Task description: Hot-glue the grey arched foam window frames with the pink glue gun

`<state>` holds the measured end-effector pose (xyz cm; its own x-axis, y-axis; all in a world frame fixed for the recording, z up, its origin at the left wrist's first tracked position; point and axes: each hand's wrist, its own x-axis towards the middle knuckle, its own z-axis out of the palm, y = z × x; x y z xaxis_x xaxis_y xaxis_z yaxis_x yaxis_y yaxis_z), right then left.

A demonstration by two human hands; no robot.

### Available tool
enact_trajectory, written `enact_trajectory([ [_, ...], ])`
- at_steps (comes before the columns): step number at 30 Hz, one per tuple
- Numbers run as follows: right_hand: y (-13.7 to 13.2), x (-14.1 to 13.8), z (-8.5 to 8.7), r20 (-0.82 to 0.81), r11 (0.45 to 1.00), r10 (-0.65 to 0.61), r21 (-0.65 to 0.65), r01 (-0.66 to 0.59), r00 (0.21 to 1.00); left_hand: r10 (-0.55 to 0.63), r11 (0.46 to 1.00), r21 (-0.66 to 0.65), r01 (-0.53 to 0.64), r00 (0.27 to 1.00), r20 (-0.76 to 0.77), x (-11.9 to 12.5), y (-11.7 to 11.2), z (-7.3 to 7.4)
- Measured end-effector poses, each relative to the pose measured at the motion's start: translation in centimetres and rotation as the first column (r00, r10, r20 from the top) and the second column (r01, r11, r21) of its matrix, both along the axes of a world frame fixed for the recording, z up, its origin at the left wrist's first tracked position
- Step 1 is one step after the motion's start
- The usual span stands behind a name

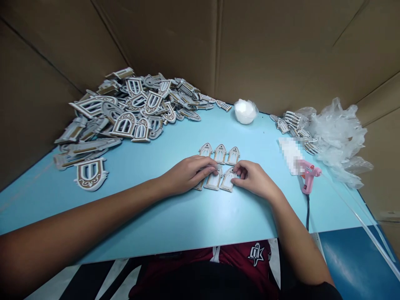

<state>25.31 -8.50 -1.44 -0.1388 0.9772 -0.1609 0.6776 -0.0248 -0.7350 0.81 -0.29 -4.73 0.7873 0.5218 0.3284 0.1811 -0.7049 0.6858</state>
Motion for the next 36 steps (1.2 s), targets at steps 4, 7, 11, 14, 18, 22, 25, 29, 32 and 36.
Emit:
enact_trajectory([
  [4,-0.1,-0.7,-0.1,0.053,0.999,-0.002,0.043,0.0,0.999,-0.027,0.999,0.036,0.027,1.0,-0.004,0.1,0.0,-0.1],
  [7,-0.1,-1.2,0.1,0.096,0.997,-0.006,0.08,-0.001,0.995,-0.068,0.995,0.066,0.071,0.997,-0.045,0.1,-0.2,-0.1],
  [11,0.0,-1.3,0.0,0.11,0.994,-0.012,0.106,0.0,0.994,-0.101,0.991,0.084,0.108,0.991,-0.085,0.2,-0.5,0.1],
  [14,-0.1,-1.1,-0.3,0.074,0.988,-0.026,0.152,0.014,0.997,-0.065,0.998,0.002,0.065,0.997,-0.034,0.2,-0.8,0.4],
  [18,-0.3,-1.6,-0.5,-0.091,0.958,-0.022,0.283,0.047,0.996,-0.019,0.975,-0.219,0.025,0.999,0.032,0.3,-1.1,0.5],
  [22,-0.5,-2.9,-0.8,-0.157,0.899,0.046,0.436,0.027,0.986,-0.059,0.97,-0.233,0.069,0.997,0.052,0.3,-1.5,0.3],
  [25,-0.7,-3.8,-1.1,-0.137,0.882,0.015,0.468,0.052,0.99,-0.074,0.982,-0.168,0.08,0.996,0.04,0.3,-2.0,0.4],
  [29,-1.0,-4.6,-1.0,-0.074,0.894,0.034,0.448,0.003,0.997,-0.108,0.99,-0.085,0.111,0.993,0.046,0.4,-2.4,0.5],
  [32,-0.3,-4.5,-0.4,0.01,0.884,0.037,0.467,-0.037,0.999,-0.043,0.998,-0.034,0.046,0.996,0.078,0.5,-2.3,0.2],
  [36,4.3,-2.5,1.2,0.155,0.85,-0.253,0.507,0.143,0.955,0.115,0.99,0.069,-0.122,0.988,0.105,0.6,-1.4,-0.6],
])
